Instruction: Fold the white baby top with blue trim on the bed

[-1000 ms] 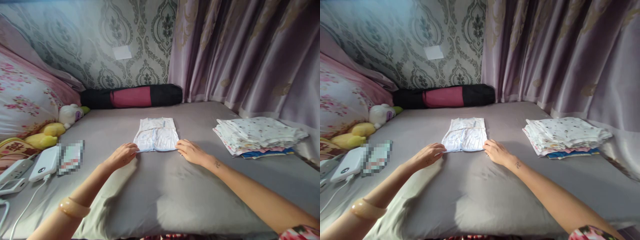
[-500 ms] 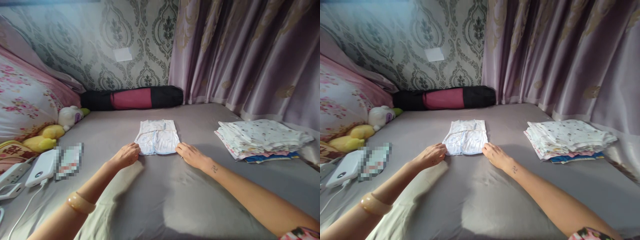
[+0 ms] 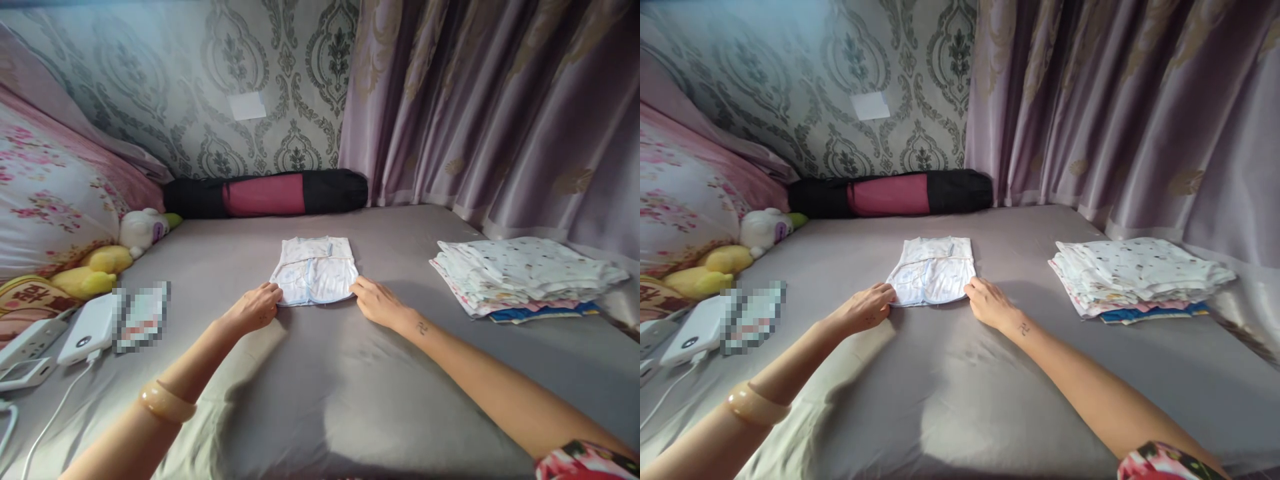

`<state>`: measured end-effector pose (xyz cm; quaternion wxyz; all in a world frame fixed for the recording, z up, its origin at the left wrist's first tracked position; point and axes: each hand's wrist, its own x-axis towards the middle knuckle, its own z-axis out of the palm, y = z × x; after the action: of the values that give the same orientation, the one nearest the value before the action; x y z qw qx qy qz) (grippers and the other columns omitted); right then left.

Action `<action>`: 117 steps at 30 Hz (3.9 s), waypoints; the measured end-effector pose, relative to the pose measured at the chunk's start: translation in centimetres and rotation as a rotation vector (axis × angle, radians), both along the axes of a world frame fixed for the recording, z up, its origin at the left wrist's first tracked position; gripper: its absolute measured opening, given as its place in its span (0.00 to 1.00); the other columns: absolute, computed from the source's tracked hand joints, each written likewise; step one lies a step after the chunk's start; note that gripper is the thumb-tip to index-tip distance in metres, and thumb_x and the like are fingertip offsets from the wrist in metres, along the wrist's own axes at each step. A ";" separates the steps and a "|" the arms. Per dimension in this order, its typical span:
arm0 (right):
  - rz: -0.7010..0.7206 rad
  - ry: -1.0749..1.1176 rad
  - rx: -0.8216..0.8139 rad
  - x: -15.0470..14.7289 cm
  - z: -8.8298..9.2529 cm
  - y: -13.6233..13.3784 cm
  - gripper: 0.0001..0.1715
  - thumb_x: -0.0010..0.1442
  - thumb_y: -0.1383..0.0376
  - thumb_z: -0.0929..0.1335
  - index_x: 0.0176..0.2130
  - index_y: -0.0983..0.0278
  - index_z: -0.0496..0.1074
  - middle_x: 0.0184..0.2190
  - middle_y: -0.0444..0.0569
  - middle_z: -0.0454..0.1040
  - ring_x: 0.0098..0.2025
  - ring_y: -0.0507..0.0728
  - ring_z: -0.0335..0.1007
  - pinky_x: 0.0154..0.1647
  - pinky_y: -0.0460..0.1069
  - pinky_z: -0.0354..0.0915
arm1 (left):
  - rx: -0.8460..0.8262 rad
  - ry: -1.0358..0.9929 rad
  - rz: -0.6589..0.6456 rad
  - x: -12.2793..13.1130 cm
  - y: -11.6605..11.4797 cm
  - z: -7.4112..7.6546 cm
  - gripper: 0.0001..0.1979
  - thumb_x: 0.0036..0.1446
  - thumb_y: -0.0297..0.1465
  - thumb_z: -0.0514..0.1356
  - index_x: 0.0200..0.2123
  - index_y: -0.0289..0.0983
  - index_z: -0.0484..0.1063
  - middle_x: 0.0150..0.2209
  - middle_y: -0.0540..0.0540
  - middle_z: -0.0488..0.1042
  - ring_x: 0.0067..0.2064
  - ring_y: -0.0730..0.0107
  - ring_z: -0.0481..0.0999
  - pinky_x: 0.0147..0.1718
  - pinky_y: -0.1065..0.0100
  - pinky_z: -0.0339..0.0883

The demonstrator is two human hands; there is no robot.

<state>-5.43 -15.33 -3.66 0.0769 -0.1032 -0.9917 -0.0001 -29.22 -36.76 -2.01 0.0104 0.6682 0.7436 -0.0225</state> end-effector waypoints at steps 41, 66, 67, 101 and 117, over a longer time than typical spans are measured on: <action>-0.551 0.441 -0.337 -12.5 -0.7 8.9 0.17 0.67 0.69 0.57 0.53 0.63 0.64 0.48 0.53 0.72 0.47 0.60 0.69 0.42 0.49 0.63 | 0.697 -0.434 0.603 -7.6 13.2 -1.7 0.16 0.59 0.26 0.47 0.47 0.36 0.69 0.42 0.41 0.74 0.45 0.62 0.73 0.46 0.63 0.65; -0.734 0.213 -0.257 -14.0 -0.4 10.0 0.16 0.68 0.66 0.58 0.51 0.69 0.68 0.48 0.61 0.70 0.51 0.63 0.66 0.48 0.52 0.61 | 0.515 -0.199 0.742 -9.5 15.3 -3.8 0.19 0.63 0.35 0.50 0.53 0.32 0.63 0.51 0.32 0.70 0.53 0.55 0.70 0.50 0.58 0.63; -0.705 0.248 -0.197 -14.0 -0.3 9.3 0.16 0.68 0.67 0.58 0.50 0.69 0.69 0.49 0.61 0.70 0.51 0.63 0.65 0.50 0.53 0.60 | 0.514 -0.171 0.705 -8.8 15.1 -3.5 0.19 0.64 0.36 0.49 0.54 0.33 0.63 0.53 0.33 0.69 0.54 0.54 0.69 0.51 0.56 0.63; -0.236 0.080 -0.107 -17.2 -3.7 6.5 0.28 0.70 0.62 0.53 0.65 0.68 0.56 0.65 0.54 0.53 0.67 0.60 0.42 0.66 0.59 0.42 | 0.154 -0.145 0.413 -6.6 15.7 -4.5 0.29 0.65 0.48 0.39 0.64 0.44 0.54 0.67 0.43 0.53 0.68 0.54 0.48 0.62 0.45 0.45; -0.326 0.000 -0.108 -14.1 -3.4 9.4 0.32 0.71 0.57 0.53 0.66 0.71 0.53 0.67 0.56 0.47 0.68 0.62 0.37 0.66 0.56 0.41 | 0.119 -0.193 0.445 -8.5 13.8 -4.7 0.31 0.65 0.47 0.38 0.67 0.41 0.51 0.69 0.42 0.46 0.70 0.53 0.42 0.64 0.50 0.42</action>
<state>-19.55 -5.93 -7.06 0.0702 -0.2666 -0.9604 0.0405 -37.76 -22.97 -6.76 0.0469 0.4863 0.8680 0.0882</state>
